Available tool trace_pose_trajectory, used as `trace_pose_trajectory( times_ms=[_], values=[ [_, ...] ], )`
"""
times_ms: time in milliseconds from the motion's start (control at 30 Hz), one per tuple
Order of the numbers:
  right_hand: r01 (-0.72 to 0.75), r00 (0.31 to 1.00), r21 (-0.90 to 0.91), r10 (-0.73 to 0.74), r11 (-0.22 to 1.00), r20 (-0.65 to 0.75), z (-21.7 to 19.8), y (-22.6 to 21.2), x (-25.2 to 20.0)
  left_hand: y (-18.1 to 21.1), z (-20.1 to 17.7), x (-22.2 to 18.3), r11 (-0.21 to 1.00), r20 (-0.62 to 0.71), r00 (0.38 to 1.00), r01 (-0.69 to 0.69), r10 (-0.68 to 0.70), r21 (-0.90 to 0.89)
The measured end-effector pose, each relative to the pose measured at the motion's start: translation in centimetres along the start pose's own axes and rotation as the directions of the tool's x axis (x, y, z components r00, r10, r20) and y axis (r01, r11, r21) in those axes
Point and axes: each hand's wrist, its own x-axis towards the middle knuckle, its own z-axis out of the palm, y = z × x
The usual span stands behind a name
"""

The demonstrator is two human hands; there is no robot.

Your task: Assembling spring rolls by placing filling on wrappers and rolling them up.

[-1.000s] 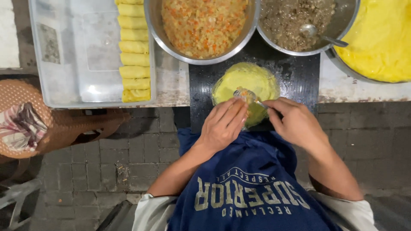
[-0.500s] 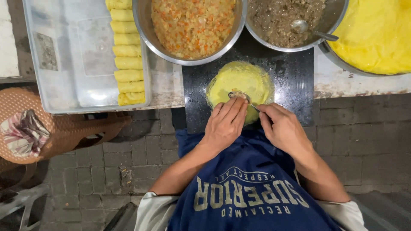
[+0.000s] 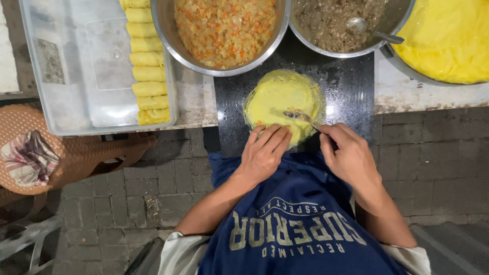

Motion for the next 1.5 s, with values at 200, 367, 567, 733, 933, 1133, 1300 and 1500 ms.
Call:
trace_pose_trajectory(
  times_ms=[200, 367, 567, 733, 933, 1133, 1300, 1500],
  values=[
    [0.078, 0.997, -0.058, -0.08, 0.995, -0.021, -1.1, 0.3, -0.9, -0.7, -0.9, -0.1, 1.0, 0.014, 1.0, 0.02, -0.021, 0.02],
    [0.111, 0.993, -0.073, -0.114, 0.991, -0.028, -1.0, 1.9, -2.3, -1.2, -1.0, -0.6, 0.998, -0.003, 0.999, 0.036, -0.037, -0.053],
    [0.162, 0.985, -0.08, -0.166, 0.984, -0.047, -0.5, 1.7, -2.1, -1.5, -1.5, -0.2, 0.99, -0.045, 0.998, 0.035, -0.042, -0.139],
    [0.177, 0.983, -0.085, -0.181, 0.981, -0.036, -0.3, 1.1, -1.9, -1.1, -0.4, 1.7, 0.925, -0.054, 0.991, 0.096, -0.125, -0.369],
    [0.236, 0.968, -0.132, -0.245, 0.963, -0.051, -0.3, 1.2, -2.0, -1.2, 1.1, 2.0, 0.902, 0.001, 0.998, 0.058, -0.064, -0.428],
    [0.267, 0.96, -0.11, -0.274, 0.957, -0.056, -0.4, 1.5, -1.9, -1.9, 1.0, 1.2, 0.932, 0.0, 0.997, 0.073, -0.079, -0.355],
    [0.214, 0.972, -0.027, -0.215, 0.977, -0.09, 0.0, 2.9, -2.2, -2.3, 0.7, 0.3, 0.937, 0.039, 0.991, 0.132, -0.126, -0.324],
    [0.123, 0.985, 0.04, -0.117, 0.992, -0.123, -1.1, 4.7, -2.7, -2.2, -1.0, 1.3, 0.944, 0.086, 0.992, 0.118, -0.096, -0.307]
  ],
)
